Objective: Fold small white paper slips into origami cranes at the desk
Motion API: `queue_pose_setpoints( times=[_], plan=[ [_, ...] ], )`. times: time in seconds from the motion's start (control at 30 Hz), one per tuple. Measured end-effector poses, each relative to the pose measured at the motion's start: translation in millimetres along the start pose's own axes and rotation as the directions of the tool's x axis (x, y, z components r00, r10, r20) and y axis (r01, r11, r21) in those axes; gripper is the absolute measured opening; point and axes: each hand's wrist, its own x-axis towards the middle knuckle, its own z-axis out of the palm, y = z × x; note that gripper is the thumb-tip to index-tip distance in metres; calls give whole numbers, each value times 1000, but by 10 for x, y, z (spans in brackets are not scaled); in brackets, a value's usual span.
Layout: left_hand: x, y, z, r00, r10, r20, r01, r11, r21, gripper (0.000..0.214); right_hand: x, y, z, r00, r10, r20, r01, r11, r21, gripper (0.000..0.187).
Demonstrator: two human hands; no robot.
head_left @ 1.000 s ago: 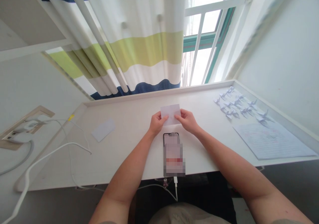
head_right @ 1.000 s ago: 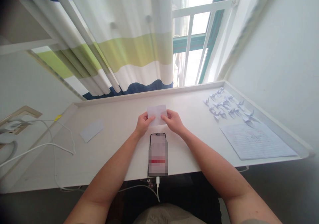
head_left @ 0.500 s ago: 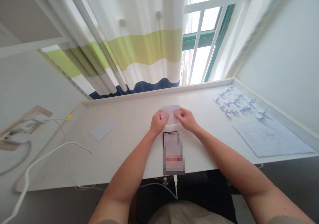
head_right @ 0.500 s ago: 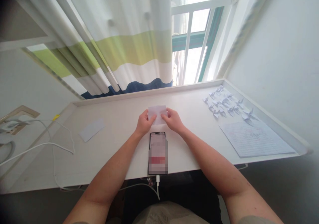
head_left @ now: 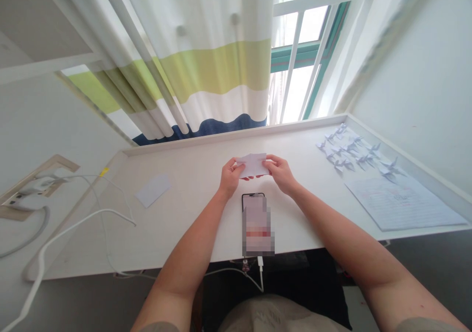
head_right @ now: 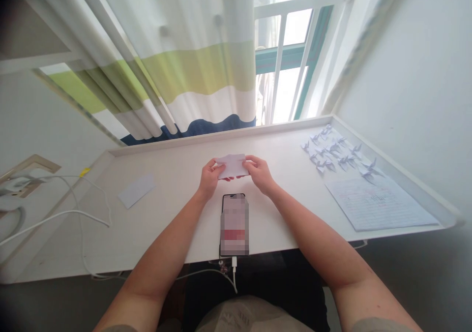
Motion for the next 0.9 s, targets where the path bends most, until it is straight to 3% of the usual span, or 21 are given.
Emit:
queue_pose_setpoints(
  times=[0.3, 0.43, 0.5, 0.6, 0.9],
  plan=[
    [-13, -67, 78, 979, 197, -53, -191, 977, 98, 38, 5, 60, 11, 994, -106, 26, 108, 991, -82, 40],
    [-27, 4, 36, 995, 96, -11, -95, 992, 87, 42, -12, 13, 2, 997, -71, 16, 72, 996, -48, 44],
    [-24, 55, -16, 996, 37, 83, -46, 993, 105, 44, -22, -32, -17, 995, -95, 13, 95, 992, -85, 45],
    [-19, 114, -82, 976, -59, 211, 28, 989, 143, 46, -27, -77, -52, 995, -19, 95, 37, 980, -195, 42],
    [0, 71, -55, 998, -48, 39, 43, 993, 112, 48, 4, -63, -66, 999, -5, 46, 13, 982, -187, 42]
  ],
)
